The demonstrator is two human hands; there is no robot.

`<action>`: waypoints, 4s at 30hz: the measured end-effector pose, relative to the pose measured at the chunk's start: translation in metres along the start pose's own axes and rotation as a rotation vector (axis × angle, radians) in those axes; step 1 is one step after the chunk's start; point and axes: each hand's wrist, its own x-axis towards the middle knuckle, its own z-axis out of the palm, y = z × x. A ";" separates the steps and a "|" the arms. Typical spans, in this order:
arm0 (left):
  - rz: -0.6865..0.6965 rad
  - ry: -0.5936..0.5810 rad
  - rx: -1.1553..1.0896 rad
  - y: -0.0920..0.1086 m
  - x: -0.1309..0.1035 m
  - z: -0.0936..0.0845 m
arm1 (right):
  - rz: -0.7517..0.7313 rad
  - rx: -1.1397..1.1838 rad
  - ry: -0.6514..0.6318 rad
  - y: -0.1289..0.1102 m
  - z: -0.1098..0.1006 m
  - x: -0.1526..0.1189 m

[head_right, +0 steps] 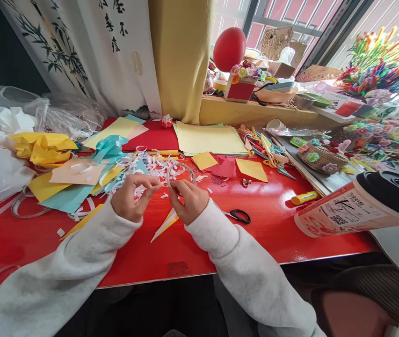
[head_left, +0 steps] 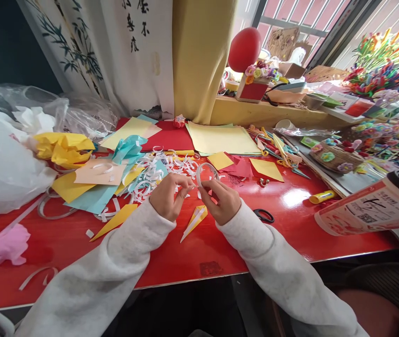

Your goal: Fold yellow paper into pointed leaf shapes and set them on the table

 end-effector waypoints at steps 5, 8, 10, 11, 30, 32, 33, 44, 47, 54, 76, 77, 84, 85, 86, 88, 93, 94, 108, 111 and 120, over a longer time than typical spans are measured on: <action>-0.050 -0.040 0.036 -0.001 0.004 -0.002 | 0.008 0.002 0.002 0.002 0.001 0.000; -0.025 -0.069 0.003 -0.002 0.006 -0.001 | -0.005 0.001 0.002 0.003 0.001 0.000; -0.037 -0.073 -0.027 -0.003 0.006 0.001 | -0.023 -0.002 0.000 0.003 0.001 0.000; -0.039 -0.079 -0.040 -0.003 0.005 0.001 | -0.034 -0.005 0.003 0.004 0.001 0.000; 0.009 0.042 0.200 0.003 0.004 -0.002 | 0.005 0.010 -0.121 0.001 -0.001 0.001; -0.025 0.032 0.167 0.002 0.005 -0.004 | 0.013 0.100 -0.136 -0.001 -0.003 0.003; -0.031 0.028 0.150 0.001 0.006 -0.004 | 0.016 0.132 -0.144 -0.002 -0.004 0.004; -0.019 -0.043 0.136 -0.002 0.007 -0.006 | 0.076 0.095 -0.160 0.007 -0.008 0.010; -0.127 0.037 0.109 -0.010 0.011 -0.010 | 0.092 0.116 -0.100 0.010 -0.008 0.010; 0.063 -0.119 0.147 -0.004 0.011 -0.007 | 0.023 0.101 -0.121 0.007 -0.006 0.006; 0.037 0.066 0.257 0.012 0.016 -0.022 | 0.294 -0.275 0.260 0.064 -0.035 0.016; -0.007 -0.008 0.176 0.012 0.016 -0.020 | 0.254 -0.310 0.222 0.064 -0.035 0.015; -0.225 -0.241 -0.225 -0.002 0.007 -0.001 | 0.039 -0.522 -0.302 0.063 -0.017 0.003; -0.255 -0.246 -0.246 -0.003 0.007 -0.001 | 0.058 -0.519 -0.364 0.067 -0.016 0.003; -0.281 -0.260 -0.266 -0.004 0.007 -0.001 | 0.084 -0.493 -0.392 0.069 -0.017 0.003; -0.314 -0.297 -0.316 -0.005 0.008 -0.002 | 0.158 -0.355 -0.365 0.071 -0.019 0.005; -0.364 -0.294 -0.422 -0.003 0.009 -0.001 | 0.389 0.539 -0.391 0.045 -0.022 0.012; -0.390 -0.287 -0.426 -0.002 0.009 0.000 | 0.421 0.676 -0.402 0.039 -0.021 0.013; -0.648 -0.670 0.030 -0.001 -0.002 0.008 | 0.326 0.545 0.237 0.023 -0.036 0.006; -0.481 -0.772 0.232 0.001 -0.012 0.015 | 0.367 0.594 0.302 0.021 -0.039 0.007; -0.847 -0.686 -0.227 -0.015 -0.009 0.013 | 0.430 0.630 -0.265 0.020 -0.005 -0.001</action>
